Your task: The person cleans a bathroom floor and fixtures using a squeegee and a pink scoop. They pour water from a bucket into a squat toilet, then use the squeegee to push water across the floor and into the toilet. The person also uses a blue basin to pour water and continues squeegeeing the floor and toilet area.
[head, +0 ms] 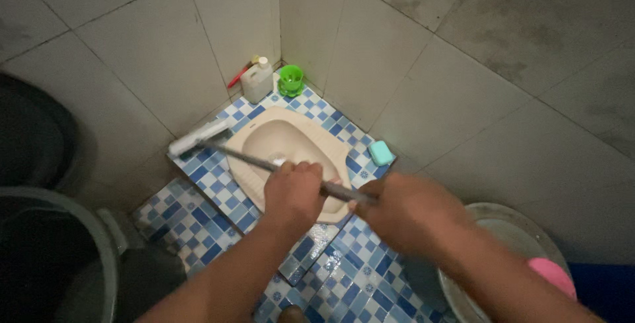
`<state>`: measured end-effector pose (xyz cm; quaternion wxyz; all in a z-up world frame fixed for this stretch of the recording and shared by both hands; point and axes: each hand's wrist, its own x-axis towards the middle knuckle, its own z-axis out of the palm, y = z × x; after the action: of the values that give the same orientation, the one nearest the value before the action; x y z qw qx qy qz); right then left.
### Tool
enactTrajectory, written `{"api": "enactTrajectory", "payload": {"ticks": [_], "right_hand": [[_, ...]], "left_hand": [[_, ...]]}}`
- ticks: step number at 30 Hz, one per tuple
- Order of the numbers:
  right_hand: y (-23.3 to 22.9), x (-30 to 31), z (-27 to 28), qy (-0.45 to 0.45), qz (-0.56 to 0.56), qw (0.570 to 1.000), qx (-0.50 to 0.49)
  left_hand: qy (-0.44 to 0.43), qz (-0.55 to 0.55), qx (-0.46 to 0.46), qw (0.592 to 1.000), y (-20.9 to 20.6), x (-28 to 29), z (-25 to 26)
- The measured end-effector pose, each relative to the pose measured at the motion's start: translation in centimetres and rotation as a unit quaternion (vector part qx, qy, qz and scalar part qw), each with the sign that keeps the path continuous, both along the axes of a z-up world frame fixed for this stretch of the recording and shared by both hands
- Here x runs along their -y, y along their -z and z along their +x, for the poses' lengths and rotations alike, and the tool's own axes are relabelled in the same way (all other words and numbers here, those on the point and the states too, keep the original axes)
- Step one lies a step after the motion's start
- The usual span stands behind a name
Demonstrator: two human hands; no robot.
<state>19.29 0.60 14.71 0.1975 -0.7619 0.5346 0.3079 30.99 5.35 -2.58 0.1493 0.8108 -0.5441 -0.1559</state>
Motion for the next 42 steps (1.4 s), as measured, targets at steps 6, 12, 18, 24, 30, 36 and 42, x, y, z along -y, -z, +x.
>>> {"api": "enactTrajectory", "payload": {"ticks": [6, 12, 18, 24, 30, 36, 42], "right_hand": [[-1.2, 2.9, -4.2, 0.111, -0.016, 0.992, 0.052], [0.0, 5.7, -8.7, 0.125, -0.053, 0.985, 0.105], [1.2, 9.5, -7.3, 0.183, 0.007, 0.981, 0.057], [3.3, 12.8, -6.5, 0.128, 0.037, 0.981, 0.144], [5.2, 15.8, -5.8, 0.077, 0.019, 0.988, 0.135], [6.9, 17.5, -9.0, 0.020, 0.076, 0.994, 0.082], [6.3, 15.7, -14.1, -0.018, 0.056, 0.998, 0.024]], "left_hand": [[0.090, -0.127, -0.048, 0.987, -1.9, 4.7, -2.9], [0.146, -0.110, -0.109, 0.977, -2.7, 8.8, -6.5], [0.115, -0.092, -0.085, 0.986, -1.5, 11.5, -7.3], [0.111, -0.014, -0.059, 0.992, -0.3, 13.8, -5.5], [0.081, -0.023, -0.076, 0.994, 0.5, 15.8, -4.1], [0.089, 0.079, -0.071, 0.990, 1.5, 18.0, -6.5], [0.157, -0.262, -0.069, 0.950, 4.4, 15.3, -12.5]]}}
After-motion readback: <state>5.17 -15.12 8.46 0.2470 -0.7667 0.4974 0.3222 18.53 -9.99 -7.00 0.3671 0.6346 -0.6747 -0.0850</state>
